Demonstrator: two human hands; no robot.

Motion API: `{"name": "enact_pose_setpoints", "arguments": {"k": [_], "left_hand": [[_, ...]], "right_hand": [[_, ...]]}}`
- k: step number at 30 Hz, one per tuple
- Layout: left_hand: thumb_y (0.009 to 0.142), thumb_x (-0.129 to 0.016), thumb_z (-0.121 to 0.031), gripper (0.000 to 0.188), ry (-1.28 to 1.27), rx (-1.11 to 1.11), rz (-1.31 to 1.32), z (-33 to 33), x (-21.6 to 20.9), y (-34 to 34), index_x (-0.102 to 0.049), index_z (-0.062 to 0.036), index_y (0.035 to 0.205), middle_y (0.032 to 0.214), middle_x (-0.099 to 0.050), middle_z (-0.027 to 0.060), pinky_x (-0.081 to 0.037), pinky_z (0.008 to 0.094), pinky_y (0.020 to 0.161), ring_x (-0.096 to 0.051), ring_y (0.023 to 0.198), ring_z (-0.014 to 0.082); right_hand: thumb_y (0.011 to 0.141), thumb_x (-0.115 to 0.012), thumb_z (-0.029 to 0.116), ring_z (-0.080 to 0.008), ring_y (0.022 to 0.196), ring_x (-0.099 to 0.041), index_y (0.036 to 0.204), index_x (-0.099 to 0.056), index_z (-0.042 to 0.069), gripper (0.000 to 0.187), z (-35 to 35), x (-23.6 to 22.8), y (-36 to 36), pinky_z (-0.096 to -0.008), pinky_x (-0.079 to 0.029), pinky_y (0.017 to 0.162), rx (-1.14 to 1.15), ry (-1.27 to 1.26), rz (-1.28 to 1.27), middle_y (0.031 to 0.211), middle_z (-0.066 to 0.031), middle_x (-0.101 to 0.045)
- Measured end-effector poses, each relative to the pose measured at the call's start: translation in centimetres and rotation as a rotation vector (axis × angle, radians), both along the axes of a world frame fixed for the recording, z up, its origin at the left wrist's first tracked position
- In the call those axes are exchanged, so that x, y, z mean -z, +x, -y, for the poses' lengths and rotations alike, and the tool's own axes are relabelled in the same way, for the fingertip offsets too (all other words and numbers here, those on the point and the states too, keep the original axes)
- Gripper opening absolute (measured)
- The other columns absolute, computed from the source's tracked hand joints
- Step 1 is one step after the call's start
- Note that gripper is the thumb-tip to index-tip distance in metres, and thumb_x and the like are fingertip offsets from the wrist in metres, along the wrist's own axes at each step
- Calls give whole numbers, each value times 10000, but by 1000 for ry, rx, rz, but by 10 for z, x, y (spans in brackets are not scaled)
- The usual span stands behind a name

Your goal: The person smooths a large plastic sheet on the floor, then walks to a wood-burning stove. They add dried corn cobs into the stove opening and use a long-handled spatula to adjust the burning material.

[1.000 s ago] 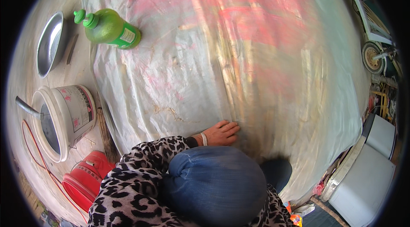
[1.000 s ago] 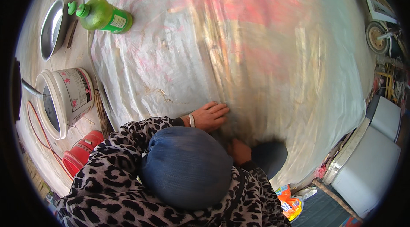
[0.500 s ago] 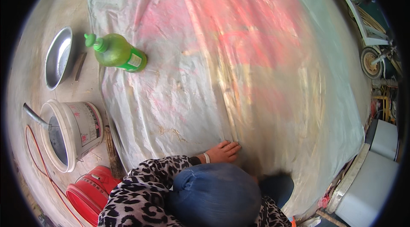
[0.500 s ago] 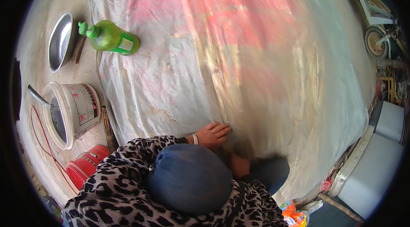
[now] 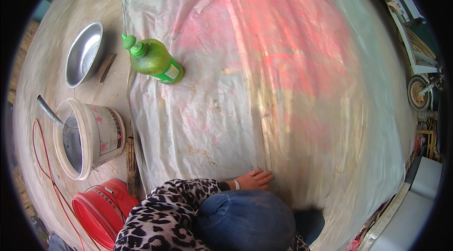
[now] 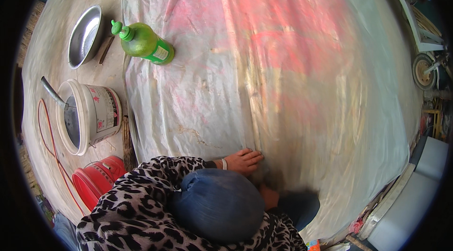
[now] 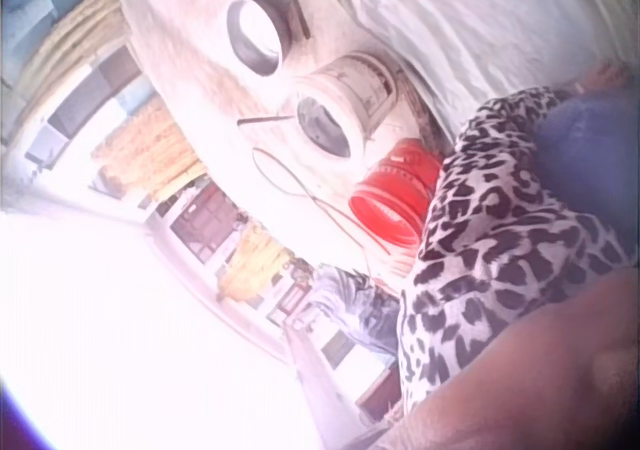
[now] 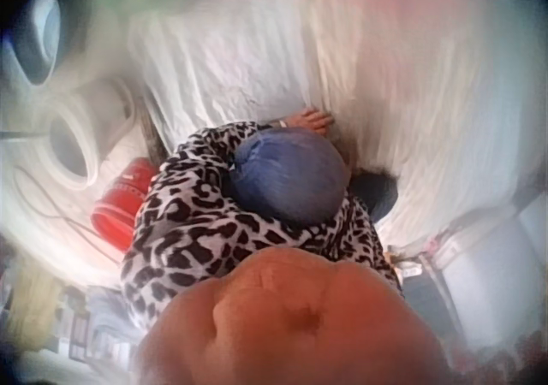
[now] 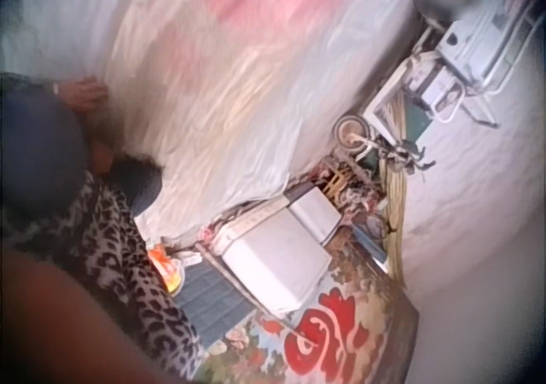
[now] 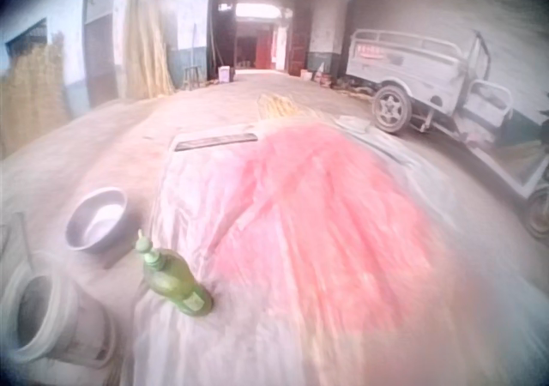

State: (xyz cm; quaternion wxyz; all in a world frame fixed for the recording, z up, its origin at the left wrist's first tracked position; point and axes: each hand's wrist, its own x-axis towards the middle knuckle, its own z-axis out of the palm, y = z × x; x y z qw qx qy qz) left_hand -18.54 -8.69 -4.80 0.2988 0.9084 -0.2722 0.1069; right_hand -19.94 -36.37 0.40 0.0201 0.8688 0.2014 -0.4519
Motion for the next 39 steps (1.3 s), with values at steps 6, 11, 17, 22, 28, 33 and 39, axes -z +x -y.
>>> {"name": "enact_pose_setpoints", "arguments": {"k": [6,11,17,22,28,33,39], "left_hand": [[871,-597,-293,276,32,37,-29,3,5,-1,-666,-112,1068,1536,-501,180,-352,486,1149,-429,1453,324],[909,-559,-293,244,60,16,9,5,10,-3,-661,-125,1053,1568,-466,186,-340,495,1158,-404,1474,331],[910,-556,-299,250,45,33,21,6,16,-2,-652,-125,1061,1562,-467,191,-344,501,1154,-404,1470,343],[905,-563,-305,261,24,39,-9,6,15,-1,-646,-124,1074,1556,-473,190,-344,495,1155,-405,1468,344],[895,-578,-315,313,-8,52,-50,4,10,-3,-650,-121,1131,1553,-479,182,-333,488,1164,-407,1463,338],[884,-587,-307,332,31,45,-38,3,9,-3,-651,-113,1145,1550,-483,177,-336,484,1161,-414,1457,331],[893,-583,-299,316,5,49,-86,4,8,-4,-649,-133,1154,1558,-470,177,-337,497,1158,-398,1469,330]], "right_hand": [[887,-634,488,-444,805,-722,1104,-624,121,426,1,4,6,-562,-565,688,24,7,-26,862,-204,-734],[884,-635,498,-447,819,-721,1107,-621,130,430,-2,5,14,-566,-564,699,34,-14,-54,878,-204,-736],[880,-637,510,-450,835,-720,1110,-618,141,436,-1,5,16,-570,-563,711,48,-25,-77,896,-204,-737],[877,-638,521,-453,848,-718,1113,-615,150,440,0,3,14,-574,-562,721,63,-25,-83,912,-204,-739],[873,-639,533,-457,864,-717,1116,-612,161,445,2,-1,9,-578,-560,734,88,-22,-85,931,-203,-740],[870,-641,543,-460,878,-716,1119,-609,170,450,3,-2,2,-582,-559,744,96,-23,-87,947,-203,-742],[874,-641,517,-460,832,-714,1097,-612,138,441,8,3,-3,-586,-555,703,85,-45,-62,917,-202,-736]]}}
